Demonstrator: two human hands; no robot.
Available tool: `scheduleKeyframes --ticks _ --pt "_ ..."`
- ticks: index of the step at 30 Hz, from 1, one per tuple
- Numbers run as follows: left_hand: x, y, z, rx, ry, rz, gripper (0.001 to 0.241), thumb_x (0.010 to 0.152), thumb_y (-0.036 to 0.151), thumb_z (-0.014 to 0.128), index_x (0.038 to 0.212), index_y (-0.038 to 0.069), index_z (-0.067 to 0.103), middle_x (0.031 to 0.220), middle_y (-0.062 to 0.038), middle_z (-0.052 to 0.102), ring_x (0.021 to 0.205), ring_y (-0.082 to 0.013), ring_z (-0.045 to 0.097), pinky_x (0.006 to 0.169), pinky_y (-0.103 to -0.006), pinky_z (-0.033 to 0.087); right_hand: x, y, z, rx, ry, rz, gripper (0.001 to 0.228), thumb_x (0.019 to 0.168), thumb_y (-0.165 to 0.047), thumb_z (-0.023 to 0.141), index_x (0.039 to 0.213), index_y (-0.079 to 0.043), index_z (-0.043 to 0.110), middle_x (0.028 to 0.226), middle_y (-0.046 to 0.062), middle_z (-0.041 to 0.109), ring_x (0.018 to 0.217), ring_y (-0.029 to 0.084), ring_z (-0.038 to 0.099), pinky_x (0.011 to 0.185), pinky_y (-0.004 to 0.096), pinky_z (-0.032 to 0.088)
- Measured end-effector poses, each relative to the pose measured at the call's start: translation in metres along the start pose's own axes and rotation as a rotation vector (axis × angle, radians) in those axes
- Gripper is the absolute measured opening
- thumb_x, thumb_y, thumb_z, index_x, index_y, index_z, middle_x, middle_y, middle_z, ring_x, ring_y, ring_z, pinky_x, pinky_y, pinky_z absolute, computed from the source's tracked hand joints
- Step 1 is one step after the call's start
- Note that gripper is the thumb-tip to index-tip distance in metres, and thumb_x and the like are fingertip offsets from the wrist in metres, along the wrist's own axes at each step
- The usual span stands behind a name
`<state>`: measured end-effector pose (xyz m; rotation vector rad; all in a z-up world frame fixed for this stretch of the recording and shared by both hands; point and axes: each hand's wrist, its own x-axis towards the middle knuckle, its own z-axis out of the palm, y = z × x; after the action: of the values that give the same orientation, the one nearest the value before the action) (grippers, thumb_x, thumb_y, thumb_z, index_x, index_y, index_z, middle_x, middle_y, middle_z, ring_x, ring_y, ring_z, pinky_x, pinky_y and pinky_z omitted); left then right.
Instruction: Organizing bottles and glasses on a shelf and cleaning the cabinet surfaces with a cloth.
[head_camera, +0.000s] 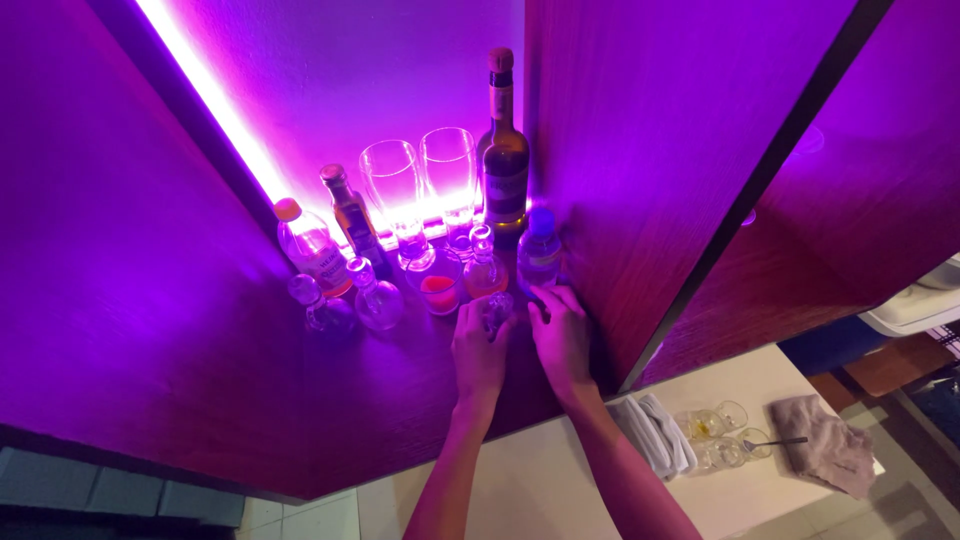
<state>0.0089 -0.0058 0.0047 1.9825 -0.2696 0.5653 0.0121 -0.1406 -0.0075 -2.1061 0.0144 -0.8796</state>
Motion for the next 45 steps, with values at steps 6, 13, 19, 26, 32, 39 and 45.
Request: scheduleKeyframes --ticks 6,13,19,26,32,39,45 --pt "0.003 0.001 0.004 -0.028 -0.016 -0.004 0.047 0.083 0.012 0.08 0.125 0.006 0.061 0.115 -0.014 0.066 0.098 -0.0307 0.072 0.077 -0.0401 0.059 0.004 -0.006 -0.001 0.006 -0.045 0.031 0.044 0.087 -0.006 0.074 0.13 -0.006 0.069 0.132 0.019 0.061 0.12 0.037 0.064 0.099 0.041 0.052" --pt "0.006 -0.008 0.011 0.004 0.027 0.044 0.051 0.082 0.011 0.082 0.127 0.006 0.059 0.114 -0.015 0.066 0.099 -0.0322 0.071 0.078 -0.0415 0.058 0.009 0.007 0.008 0.004 -0.049 -0.006 0.051 0.083 -0.003 0.075 0.133 0.0 0.065 0.14 0.022 0.058 0.128 0.039 0.059 0.105 0.041 0.049" --pt "0.005 -0.004 0.008 0.026 0.01 -0.018 0.05 0.082 0.011 0.082 0.127 0.006 0.06 0.113 -0.014 0.067 0.095 -0.0299 0.072 0.078 -0.0414 0.058 0.007 0.005 0.004 0.007 -0.055 -0.035 0.047 0.085 -0.003 0.075 0.131 0.0 0.066 0.133 0.021 0.065 0.124 0.037 0.064 0.104 0.04 0.051" --pt "0.0 -0.004 0.001 0.016 0.017 -0.006 0.045 0.084 0.007 0.078 0.126 0.005 0.06 0.111 -0.015 0.065 0.097 -0.0314 0.069 0.081 -0.0434 0.055 -0.012 -0.011 0.001 0.103 -0.164 0.057 0.046 0.084 -0.011 0.076 0.13 -0.008 0.069 0.121 0.013 0.073 0.101 0.025 0.074 0.09 0.035 0.058" --pt "-0.013 -0.01 -0.015 -0.026 0.078 0.051 0.04 0.089 0.006 0.073 0.126 0.002 0.06 0.114 -0.017 0.065 0.104 -0.0345 0.069 0.084 -0.0448 0.055 -0.027 -0.023 0.007 0.134 -0.201 -0.022 0.045 0.084 -0.013 0.076 0.128 -0.006 0.07 0.117 0.014 0.074 0.105 0.027 0.074 0.093 0.035 0.057" --pt "-0.028 -0.016 -0.058 0.056 0.153 0.007 0.04 0.09 0.003 0.071 0.128 0.002 0.061 0.115 -0.018 0.065 0.109 -0.0366 0.066 0.091 -0.0466 0.052 -0.039 -0.047 0.031 0.23 -0.326 -0.024 0.045 0.083 -0.014 0.078 0.127 -0.006 0.07 0.115 0.013 0.076 0.103 0.024 0.076 0.093 0.034 0.057" --pt "-0.041 -0.024 -0.106 0.094 0.227 -0.15 0.044 0.091 0.009 0.073 0.132 0.006 0.059 0.122 -0.017 0.061 0.109 -0.0346 0.066 0.089 -0.0449 0.053 -0.054 -0.087 0.06 0.26 -0.421 -0.108 0.044 0.083 -0.009 0.079 0.127 -0.008 0.072 0.107 0.012 0.076 0.098 0.021 0.076 0.09 0.032 0.058"
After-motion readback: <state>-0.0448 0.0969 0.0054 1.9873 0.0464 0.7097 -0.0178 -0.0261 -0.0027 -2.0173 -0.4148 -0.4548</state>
